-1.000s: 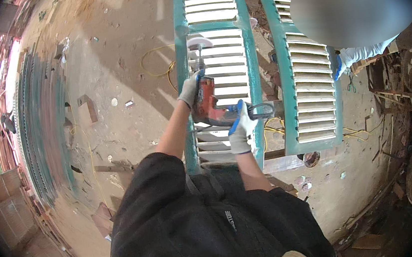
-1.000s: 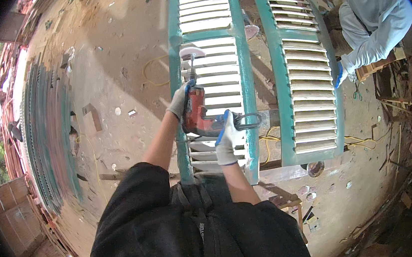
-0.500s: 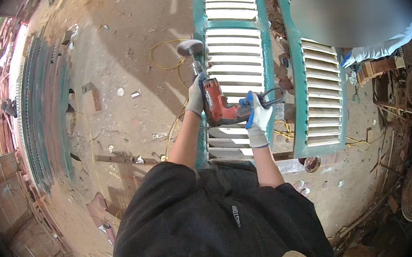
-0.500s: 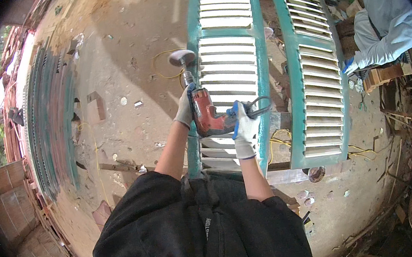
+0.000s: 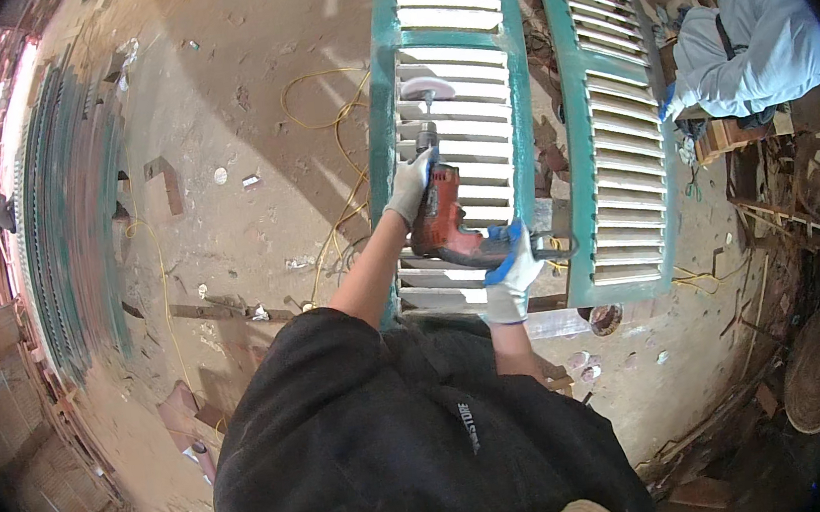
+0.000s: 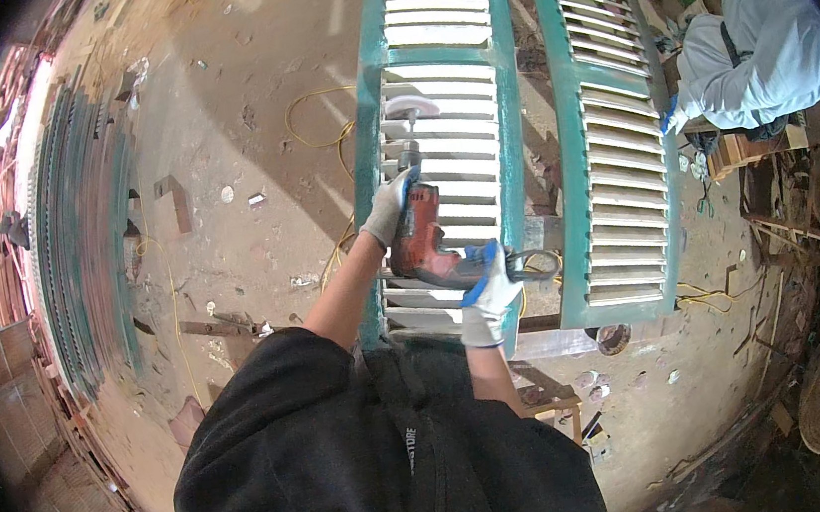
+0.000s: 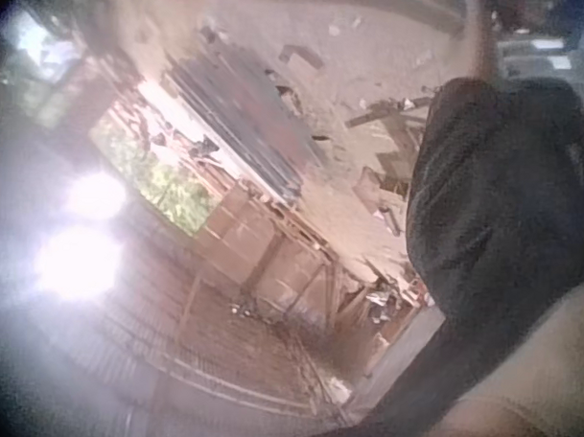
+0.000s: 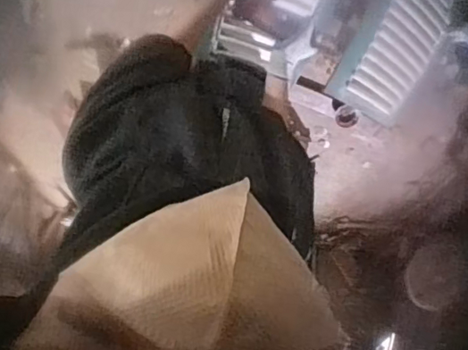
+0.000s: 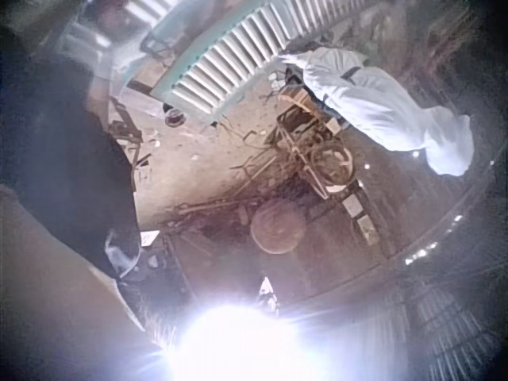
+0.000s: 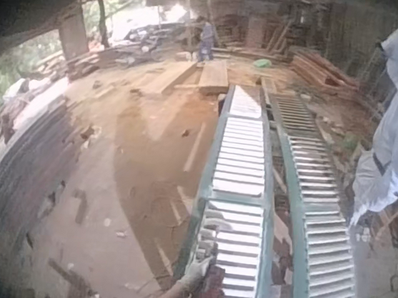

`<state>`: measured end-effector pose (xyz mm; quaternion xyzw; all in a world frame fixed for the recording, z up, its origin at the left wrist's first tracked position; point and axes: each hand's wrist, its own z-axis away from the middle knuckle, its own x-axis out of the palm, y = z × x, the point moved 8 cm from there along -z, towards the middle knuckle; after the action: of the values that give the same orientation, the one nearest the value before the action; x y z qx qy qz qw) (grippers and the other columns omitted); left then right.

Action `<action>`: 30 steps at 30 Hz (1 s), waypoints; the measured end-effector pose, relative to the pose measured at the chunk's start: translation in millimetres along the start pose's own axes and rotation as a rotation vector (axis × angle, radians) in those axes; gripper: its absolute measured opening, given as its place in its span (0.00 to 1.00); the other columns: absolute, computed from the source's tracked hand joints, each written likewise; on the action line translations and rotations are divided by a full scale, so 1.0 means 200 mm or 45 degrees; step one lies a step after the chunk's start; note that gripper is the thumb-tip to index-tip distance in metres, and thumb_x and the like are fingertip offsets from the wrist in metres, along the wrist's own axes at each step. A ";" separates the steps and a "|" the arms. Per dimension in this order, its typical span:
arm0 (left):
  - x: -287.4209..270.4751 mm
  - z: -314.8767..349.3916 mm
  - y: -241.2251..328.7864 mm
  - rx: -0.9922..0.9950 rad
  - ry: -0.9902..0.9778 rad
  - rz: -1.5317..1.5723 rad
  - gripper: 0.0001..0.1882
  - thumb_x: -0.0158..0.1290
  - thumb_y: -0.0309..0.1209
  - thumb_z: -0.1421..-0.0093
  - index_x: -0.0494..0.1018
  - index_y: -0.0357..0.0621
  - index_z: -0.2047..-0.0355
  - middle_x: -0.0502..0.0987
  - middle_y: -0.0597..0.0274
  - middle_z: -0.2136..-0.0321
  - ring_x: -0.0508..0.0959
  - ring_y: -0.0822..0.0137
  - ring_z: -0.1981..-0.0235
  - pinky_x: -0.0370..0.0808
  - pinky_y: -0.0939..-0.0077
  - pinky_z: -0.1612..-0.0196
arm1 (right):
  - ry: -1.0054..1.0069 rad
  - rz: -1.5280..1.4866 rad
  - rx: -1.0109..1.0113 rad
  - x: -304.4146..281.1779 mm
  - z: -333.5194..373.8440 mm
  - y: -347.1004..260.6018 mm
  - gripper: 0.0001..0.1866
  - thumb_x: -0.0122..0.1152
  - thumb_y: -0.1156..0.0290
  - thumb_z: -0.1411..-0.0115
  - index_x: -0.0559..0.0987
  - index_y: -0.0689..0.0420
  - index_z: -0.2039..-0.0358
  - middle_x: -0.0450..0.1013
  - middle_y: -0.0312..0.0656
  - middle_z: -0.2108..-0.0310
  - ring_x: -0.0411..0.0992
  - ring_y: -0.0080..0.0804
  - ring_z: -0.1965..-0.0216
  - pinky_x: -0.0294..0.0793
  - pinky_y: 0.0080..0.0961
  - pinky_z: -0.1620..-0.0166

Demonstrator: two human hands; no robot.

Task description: The person uses a handheld electric sander to sand the slats of two green wooden shutters placed on a workbench. The person moves the sander systematically across the slats, covering both shutters.

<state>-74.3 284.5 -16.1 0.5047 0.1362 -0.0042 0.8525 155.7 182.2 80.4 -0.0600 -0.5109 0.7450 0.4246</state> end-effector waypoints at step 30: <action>0.37 -0.10 0.42 -0.313 -0.369 0.481 0.18 0.48 0.47 0.42 0.74 0.45 0.67 0.74 0.65 0.73 0.72 0.70 0.74 0.72 0.75 0.68 | 0.077 -0.108 -0.033 0.09 -0.33 -0.27 0.08 0.63 0.74 0.48 0.71 0.59 0.72 0.71 0.41 0.75 0.71 0.29 0.79 0.73 0.27 0.75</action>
<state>5.3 352.5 29.8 0.4081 -0.0846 0.0993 0.9036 209.5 247.5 98.6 -0.0663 -0.5095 0.7176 0.4701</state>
